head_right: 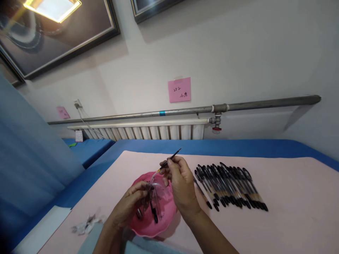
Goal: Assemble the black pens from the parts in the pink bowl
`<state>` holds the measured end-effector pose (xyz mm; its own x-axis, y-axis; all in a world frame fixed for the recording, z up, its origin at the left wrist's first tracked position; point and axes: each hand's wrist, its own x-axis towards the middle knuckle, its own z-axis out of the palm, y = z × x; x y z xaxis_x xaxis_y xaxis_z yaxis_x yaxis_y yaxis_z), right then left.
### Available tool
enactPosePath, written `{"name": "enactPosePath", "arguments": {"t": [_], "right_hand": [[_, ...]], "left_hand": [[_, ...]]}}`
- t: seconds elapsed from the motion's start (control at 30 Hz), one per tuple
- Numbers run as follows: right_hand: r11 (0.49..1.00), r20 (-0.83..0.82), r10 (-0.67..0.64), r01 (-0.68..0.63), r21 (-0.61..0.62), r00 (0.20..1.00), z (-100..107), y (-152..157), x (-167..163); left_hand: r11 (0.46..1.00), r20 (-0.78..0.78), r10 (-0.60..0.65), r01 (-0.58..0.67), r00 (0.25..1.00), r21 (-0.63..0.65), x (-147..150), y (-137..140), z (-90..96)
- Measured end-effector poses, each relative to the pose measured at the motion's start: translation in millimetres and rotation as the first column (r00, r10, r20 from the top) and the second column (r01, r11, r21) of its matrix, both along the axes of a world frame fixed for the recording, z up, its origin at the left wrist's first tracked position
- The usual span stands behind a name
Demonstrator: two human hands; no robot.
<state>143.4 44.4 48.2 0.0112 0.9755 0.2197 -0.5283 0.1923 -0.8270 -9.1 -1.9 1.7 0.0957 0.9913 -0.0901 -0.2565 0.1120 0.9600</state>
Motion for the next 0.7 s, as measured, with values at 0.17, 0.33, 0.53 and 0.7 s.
{"name": "enactPosePath", "arguments": {"t": [0.17, 0.33, 0.53, 0.7], "right_hand": [[1.000, 0.007, 0.008, -0.008, 0.001, 1.000, 0.3, -0.2, 0.7], [1.000, 0.058, -0.006, 0.005, 0.020, 0.998, -0.2, 0.2, 1.1], [0.988, 0.256, -0.081, 0.044, 0.148, 0.963, -0.4, -1.7, 3.7], [0.966, 0.548, -0.140, -0.008, 0.260, 0.825, -2.4, -6.4, -1.4]], "left_hand": [[1.000, -0.008, 0.016, -0.016, 1.000, 0.012, -1.5, 1.1, -1.7], [1.000, -0.021, 0.013, -0.013, 1.000, 0.017, -2.4, 1.0, -2.0], [1.000, -0.033, 0.003, -0.002, 0.999, 0.030, -2.0, 0.2, -0.6], [1.000, 0.057, -0.018, 0.017, 0.998, 0.016, 2.3, -2.0, 4.1]]}}
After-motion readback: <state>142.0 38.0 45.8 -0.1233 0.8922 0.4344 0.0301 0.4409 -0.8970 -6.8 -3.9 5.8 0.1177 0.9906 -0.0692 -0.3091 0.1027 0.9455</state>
